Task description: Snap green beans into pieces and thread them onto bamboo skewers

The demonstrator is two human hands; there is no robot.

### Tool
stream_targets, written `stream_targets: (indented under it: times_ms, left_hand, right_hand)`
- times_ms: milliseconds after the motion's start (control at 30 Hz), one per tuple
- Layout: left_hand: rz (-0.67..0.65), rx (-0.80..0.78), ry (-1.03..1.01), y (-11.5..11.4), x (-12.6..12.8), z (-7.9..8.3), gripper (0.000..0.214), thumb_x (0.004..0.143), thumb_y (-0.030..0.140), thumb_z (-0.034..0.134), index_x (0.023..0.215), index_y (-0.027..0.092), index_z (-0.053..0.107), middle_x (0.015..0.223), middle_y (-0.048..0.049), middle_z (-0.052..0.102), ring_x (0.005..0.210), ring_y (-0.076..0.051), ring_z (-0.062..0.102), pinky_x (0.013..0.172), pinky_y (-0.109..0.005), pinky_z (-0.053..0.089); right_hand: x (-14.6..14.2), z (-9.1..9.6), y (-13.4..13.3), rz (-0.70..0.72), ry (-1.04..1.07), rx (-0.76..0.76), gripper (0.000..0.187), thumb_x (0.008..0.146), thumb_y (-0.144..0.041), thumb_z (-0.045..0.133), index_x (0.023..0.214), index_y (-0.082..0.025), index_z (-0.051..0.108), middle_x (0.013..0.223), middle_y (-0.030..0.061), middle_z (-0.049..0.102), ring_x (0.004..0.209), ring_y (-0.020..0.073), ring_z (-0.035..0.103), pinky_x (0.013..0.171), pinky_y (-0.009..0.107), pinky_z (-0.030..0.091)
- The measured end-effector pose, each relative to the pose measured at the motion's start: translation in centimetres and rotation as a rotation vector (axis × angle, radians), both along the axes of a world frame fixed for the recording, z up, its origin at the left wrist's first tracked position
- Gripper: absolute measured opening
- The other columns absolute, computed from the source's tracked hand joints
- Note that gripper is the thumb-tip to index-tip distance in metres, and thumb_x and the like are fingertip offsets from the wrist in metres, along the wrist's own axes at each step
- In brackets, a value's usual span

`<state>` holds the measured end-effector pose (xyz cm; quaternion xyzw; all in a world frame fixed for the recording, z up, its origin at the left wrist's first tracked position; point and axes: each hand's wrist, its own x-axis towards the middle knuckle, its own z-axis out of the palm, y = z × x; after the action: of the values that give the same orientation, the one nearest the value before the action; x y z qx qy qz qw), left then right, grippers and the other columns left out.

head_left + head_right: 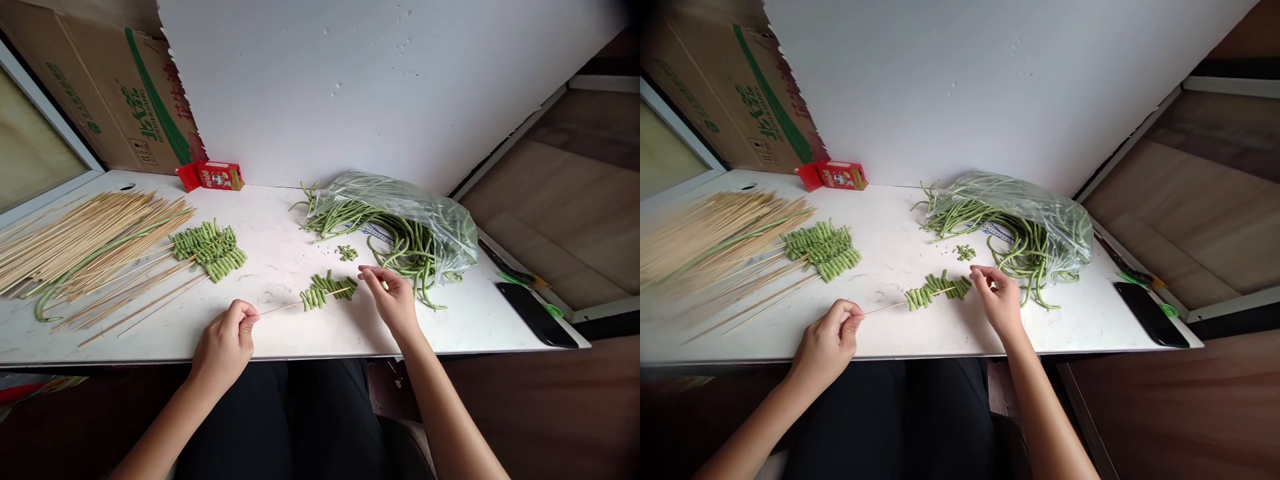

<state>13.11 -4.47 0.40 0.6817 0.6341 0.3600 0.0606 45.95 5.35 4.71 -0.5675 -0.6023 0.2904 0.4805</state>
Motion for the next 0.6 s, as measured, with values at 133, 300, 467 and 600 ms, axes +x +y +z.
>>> stream_targets:
  times_ms: [133, 300, 467, 600]
  left_hand:
    - [0.010, 0.000, -0.005, 0.0, 0.0, 0.0, 0.016, 0.105, 0.033, 0.047, 0.094, 0.025, 0.055, 0.075, 0.0008, 0.072, 0.065, -0.020, 0.070, 0.059, -0.028, 0.046]
    - [0.006, -0.007, -0.004, -0.1, 0.0, 0.1, 0.016, 0.105, 0.032, 0.048, 0.093, 0.025, 0.056, 0.074, 0.0014, 0.071, 0.063, -0.019, 0.069, 0.059, -0.028, 0.046]
    - [0.008, -0.009, -0.004, -0.1, 0.0, 0.2, 0.017, 0.105, 0.032, 0.048, 0.093, 0.025, 0.056, 0.075, 0.0008, 0.071, 0.063, -0.019, 0.069, 0.059, -0.028, 0.046]
    - [0.008, -0.013, -0.009, -0.1, 0.1, 0.2, 0.017, 0.105, 0.033, 0.047, 0.094, 0.025, 0.057, 0.073, 0.0004, 0.071, 0.063, -0.019, 0.069, 0.059, -0.028, 0.046]
  right_hand:
    - [1.0, -1.2, 0.6, -0.024, -0.415, 0.112, 0.034, 0.097, -0.051, 0.067, 0.105, -0.022, 0.084, 0.098, 0.0120, 0.077, 0.089, 0.0293, 0.061, 0.084, 0.045, 0.049]
    - [0.9, -2.3, 0.6, 0.002, -0.649, 0.169, 0.030, 0.102, -0.042, 0.061, 0.105, -0.024, 0.085, 0.100, 0.0132, 0.073, 0.100, 0.0342, 0.058, 0.088, 0.048, 0.051]
    - [1.0, -2.2, 0.6, 0.033, -0.660, 0.206, 0.028, 0.103, -0.040, 0.061, 0.102, -0.024, 0.085, 0.104, 0.0137, 0.074, 0.101, 0.0345, 0.057, 0.090, 0.051, 0.052]
    - [0.7, -1.5, 0.5, 0.010, -0.554, 0.288, 0.027, 0.102, -0.042, 0.062, 0.101, -0.024, 0.082, 0.111, 0.0128, 0.074, 0.108, 0.0347, 0.058, 0.098, 0.053, 0.050]
